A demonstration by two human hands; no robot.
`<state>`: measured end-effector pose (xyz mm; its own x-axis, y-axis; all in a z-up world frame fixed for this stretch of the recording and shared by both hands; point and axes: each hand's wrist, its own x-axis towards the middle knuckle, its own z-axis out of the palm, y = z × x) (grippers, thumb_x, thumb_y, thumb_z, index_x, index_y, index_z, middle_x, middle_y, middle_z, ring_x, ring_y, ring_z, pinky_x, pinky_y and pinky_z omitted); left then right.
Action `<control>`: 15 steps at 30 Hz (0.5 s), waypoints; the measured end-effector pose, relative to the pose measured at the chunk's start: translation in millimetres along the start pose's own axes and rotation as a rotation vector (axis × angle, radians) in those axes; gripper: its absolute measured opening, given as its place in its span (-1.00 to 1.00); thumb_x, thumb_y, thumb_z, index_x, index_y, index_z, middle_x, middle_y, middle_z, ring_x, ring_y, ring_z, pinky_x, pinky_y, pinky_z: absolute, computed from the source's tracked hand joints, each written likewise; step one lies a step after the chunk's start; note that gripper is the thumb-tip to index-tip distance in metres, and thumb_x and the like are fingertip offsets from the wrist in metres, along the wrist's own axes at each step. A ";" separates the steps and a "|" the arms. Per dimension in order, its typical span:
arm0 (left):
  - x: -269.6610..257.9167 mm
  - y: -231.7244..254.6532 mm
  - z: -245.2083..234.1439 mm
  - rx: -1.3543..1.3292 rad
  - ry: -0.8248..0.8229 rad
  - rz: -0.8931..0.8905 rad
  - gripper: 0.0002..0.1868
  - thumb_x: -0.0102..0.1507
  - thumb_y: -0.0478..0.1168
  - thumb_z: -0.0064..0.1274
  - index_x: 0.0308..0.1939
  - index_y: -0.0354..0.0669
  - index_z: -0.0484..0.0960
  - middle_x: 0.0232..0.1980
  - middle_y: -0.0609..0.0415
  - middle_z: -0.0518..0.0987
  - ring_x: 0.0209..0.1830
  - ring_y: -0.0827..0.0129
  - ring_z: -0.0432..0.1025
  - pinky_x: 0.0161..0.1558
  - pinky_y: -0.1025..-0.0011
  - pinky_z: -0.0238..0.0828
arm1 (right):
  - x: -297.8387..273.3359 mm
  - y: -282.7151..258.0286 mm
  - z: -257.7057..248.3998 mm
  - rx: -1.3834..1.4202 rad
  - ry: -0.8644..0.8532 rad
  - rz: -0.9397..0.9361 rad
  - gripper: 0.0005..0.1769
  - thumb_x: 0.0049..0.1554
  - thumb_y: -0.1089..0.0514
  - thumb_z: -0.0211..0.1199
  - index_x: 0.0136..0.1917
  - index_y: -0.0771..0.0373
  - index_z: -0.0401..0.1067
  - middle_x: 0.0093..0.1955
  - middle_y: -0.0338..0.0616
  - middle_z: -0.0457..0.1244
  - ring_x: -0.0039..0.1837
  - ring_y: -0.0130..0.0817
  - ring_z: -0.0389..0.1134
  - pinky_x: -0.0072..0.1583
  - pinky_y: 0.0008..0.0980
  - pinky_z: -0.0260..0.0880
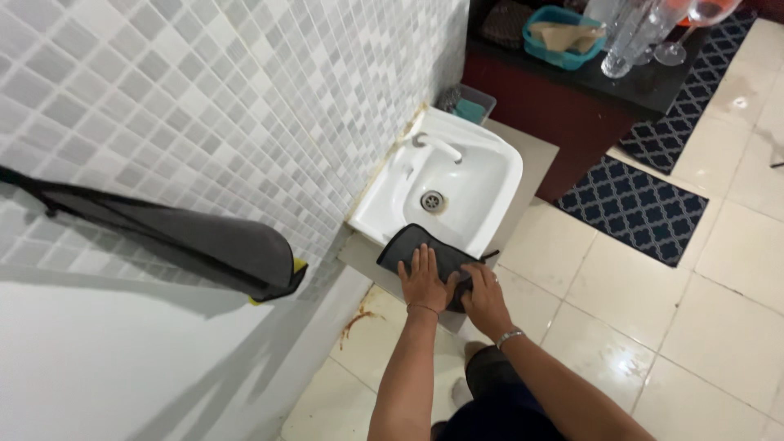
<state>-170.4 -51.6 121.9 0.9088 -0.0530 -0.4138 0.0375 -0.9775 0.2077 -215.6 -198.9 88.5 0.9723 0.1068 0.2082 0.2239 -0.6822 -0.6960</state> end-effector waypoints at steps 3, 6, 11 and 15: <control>37.1 -15.9 16.5 0.067 0.115 -0.011 -0.23 0.43 0.21 -0.38 0.59 -0.16 0.00 0.68 0.08 -0.10 0.66 0.25 -0.19 0.58 -0.01 -0.42 | 7.8 2.1 3.1 0.005 -0.096 -0.020 -0.33 -0.04 0.36 0.18 0.38 0.26 0.27 0.35 0.08 0.20 0.37 0.09 0.22 0.29 -0.02 0.28; 80.2 -37.5 39.1 0.125 0.244 0.029 -0.27 0.43 0.13 -0.32 0.58 -0.19 0.02 0.68 0.03 -0.08 0.67 0.21 -0.18 0.57 0.06 -0.34 | 24.8 5.1 13.2 -0.062 -0.168 -0.082 -0.30 -0.02 0.30 0.20 0.42 0.25 0.26 0.39 0.05 0.21 0.38 0.03 0.25 0.34 0.01 0.27; 132.9 -85.3 27.4 0.113 0.278 0.185 -0.28 0.42 0.02 -0.26 0.59 -0.21 -0.01 0.68 0.00 -0.09 0.67 0.19 -0.19 0.54 0.13 -0.23 | 59.6 8.4 57.9 -0.281 -0.222 -0.245 -0.35 0.15 0.07 0.18 0.41 0.46 0.18 0.37 0.26 0.18 0.36 0.11 0.26 0.36 0.14 0.18; 167.6 -105.6 -12.3 0.129 0.226 0.294 -0.28 0.41 -0.02 -0.24 0.59 -0.19 -0.05 0.68 0.02 -0.12 0.65 0.16 -0.20 0.53 0.11 -0.22 | 113.6 42.0 110.3 -0.040 -0.550 0.064 -0.38 0.28 0.03 0.02 0.48 0.43 0.07 0.50 0.31 0.06 0.46 0.15 0.17 0.45 -0.05 0.12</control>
<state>-17.0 45.3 41.5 0.9423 -0.3020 -0.1447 -0.2771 -0.9458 0.1695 -88.3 -135.7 7.1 0.8782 0.4190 -0.2306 0.1710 -0.7253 -0.6669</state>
